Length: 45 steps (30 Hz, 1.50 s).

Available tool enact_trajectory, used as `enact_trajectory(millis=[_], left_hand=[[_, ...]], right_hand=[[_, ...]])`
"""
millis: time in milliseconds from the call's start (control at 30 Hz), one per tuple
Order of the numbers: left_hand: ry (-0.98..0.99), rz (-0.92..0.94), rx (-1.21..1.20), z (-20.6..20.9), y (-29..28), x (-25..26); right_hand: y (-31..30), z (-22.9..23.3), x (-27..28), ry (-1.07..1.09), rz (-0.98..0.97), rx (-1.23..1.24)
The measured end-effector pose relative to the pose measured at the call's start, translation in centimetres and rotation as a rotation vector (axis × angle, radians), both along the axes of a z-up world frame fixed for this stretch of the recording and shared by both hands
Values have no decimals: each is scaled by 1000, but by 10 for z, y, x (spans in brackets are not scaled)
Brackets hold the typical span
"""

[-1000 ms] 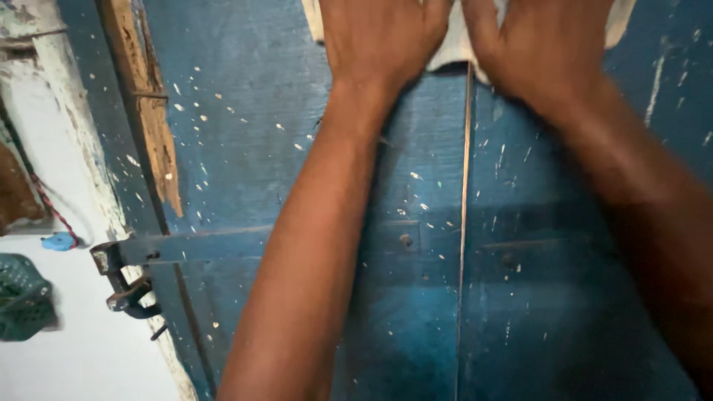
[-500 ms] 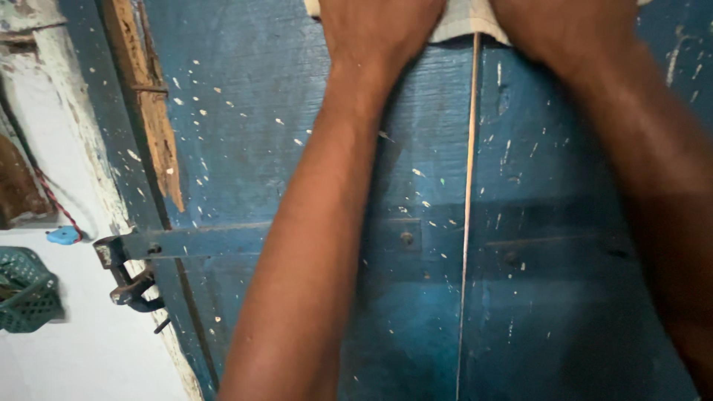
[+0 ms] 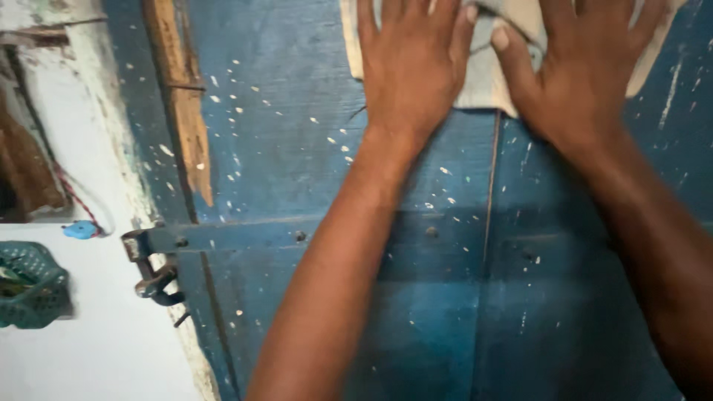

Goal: The person wipes a blue wooden door with a cloth, cleaning the surface and edges.

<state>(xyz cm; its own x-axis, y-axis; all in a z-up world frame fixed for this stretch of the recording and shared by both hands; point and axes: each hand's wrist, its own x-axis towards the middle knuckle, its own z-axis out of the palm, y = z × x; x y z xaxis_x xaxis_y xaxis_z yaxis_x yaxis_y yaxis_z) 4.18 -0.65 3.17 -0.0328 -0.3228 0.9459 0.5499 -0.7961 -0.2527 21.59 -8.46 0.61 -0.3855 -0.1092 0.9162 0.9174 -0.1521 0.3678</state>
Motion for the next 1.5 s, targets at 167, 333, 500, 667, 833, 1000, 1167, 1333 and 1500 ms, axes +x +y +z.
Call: enact_trajectory(millis=[167,333,500,667,833,1000,1167,1333,1500], left_hand=[[126,58,-37,-35,8,-15],[272,15,-74,-75,14,-40],[353,88,-108,-104,10,-59],[371,75,-61,-136,13,-90],[405,78,-96,-137,23,-127],[345,99,-215,-130,34,-154],[294,221,-297,-116,59,-198],[187,214,-359,-119,77,-242],[106,162,-376,-143,74,-246]], right_hand=[[-1,-35,-16,215,4,-169],[1,-77,-26,244,26,-228],[-1,-109,-44,207,-42,-223],[-7,-134,-76,210,-112,-294],[-5,-120,-103,96,-220,-347],[8,-95,-134,29,-162,-376],[36,-80,-177,11,-118,-384],[66,-69,-231,-2,-46,-376],[86,-79,-278,52,-56,-393]])
